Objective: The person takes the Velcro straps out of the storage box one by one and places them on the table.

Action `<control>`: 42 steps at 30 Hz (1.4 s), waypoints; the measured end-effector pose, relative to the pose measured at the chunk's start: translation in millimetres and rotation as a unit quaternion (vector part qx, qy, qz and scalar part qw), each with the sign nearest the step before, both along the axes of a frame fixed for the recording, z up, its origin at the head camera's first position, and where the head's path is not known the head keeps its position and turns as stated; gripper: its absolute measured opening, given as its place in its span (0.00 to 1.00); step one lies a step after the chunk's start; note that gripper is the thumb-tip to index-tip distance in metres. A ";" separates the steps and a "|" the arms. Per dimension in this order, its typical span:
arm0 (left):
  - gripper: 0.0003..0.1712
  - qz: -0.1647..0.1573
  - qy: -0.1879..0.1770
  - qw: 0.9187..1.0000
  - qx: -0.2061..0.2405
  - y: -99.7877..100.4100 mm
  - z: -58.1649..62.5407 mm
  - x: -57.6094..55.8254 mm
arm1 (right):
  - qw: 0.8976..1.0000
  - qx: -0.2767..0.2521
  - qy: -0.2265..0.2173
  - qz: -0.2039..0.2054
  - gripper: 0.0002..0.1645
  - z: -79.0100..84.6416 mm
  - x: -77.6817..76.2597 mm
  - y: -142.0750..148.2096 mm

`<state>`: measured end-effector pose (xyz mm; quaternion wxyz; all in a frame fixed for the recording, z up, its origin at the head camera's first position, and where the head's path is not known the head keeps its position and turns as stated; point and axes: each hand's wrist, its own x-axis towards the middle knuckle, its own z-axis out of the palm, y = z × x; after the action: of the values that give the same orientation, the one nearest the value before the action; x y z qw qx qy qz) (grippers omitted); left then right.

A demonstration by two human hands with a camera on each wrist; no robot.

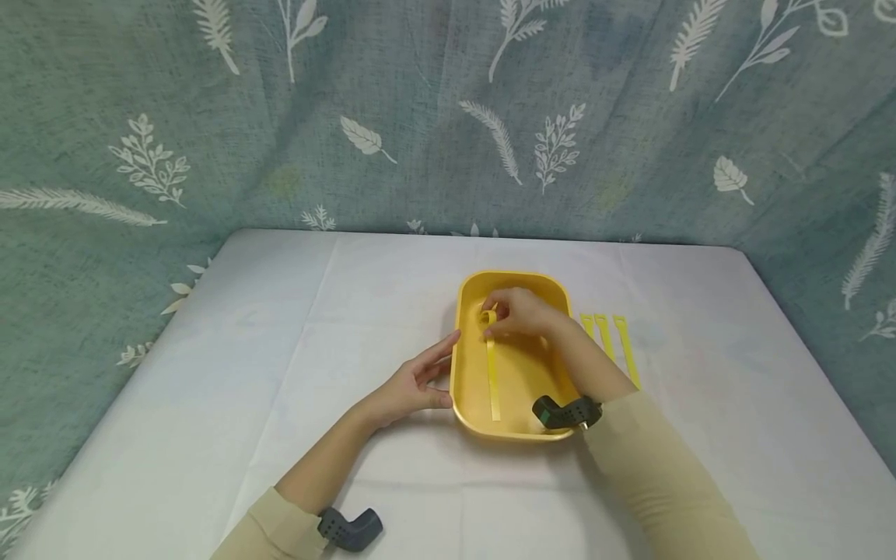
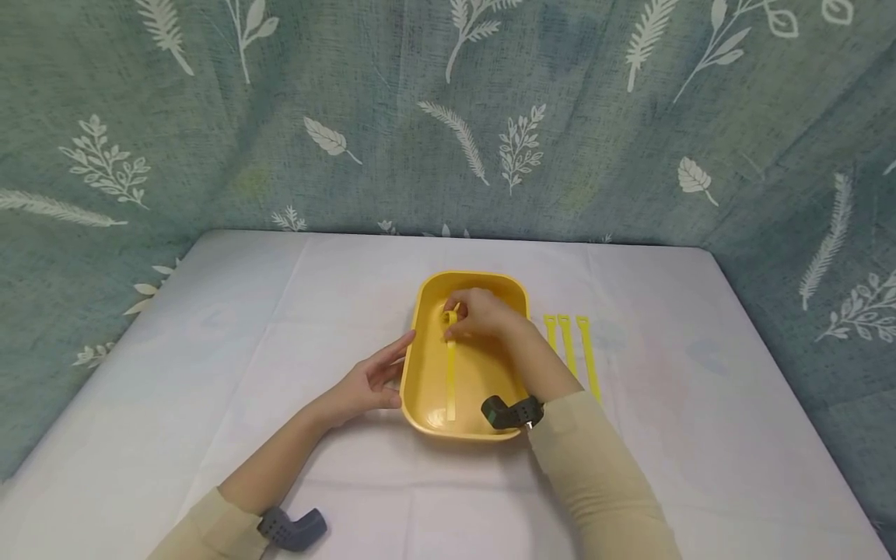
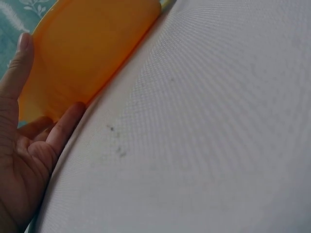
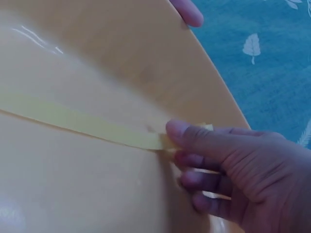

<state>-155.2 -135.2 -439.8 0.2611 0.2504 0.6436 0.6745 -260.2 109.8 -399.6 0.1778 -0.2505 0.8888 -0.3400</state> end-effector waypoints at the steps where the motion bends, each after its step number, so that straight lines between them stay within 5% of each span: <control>1: 0.58 0.000 0.000 1.000 0.001 0.2 0.1 -0.2 | 1.000 -0.010 -0.006 -0.002 0.22 0.4 -0.1 0.2; 17: 0.57 -0.001 0.001 1.000 0.003 -0.5 -3.4 -0.7 | 0.974 -0.128 -0.182 -0.048 0.36 3.8 3.3 -0.2; 25: 0.57 -0.002 0.001 1.000 0.006 -0.6 -4.3 -1.5 | 0.965 -0.169 -0.187 -0.075 0.31 6.0 3.1 2.5; 34: 0.58 0.001 0.001 1.000 -0.001 -0.5 -2.1 -1.2 | 0.966 -0.174 -0.183 -0.064 0.41 8.6 3.5 6.3; 42: 0.58 -0.002 -0.002 1.000 0.004 -0.5 -2.3 -1.1 | 0.956 -0.191 -0.221 -0.020 0.47 11.1 5.0 9.2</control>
<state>-156.2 -135.7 -442.1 0.2628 0.2512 0.6401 0.6768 -255.2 119.0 -388.5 0.3123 -0.1805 0.7506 -0.5536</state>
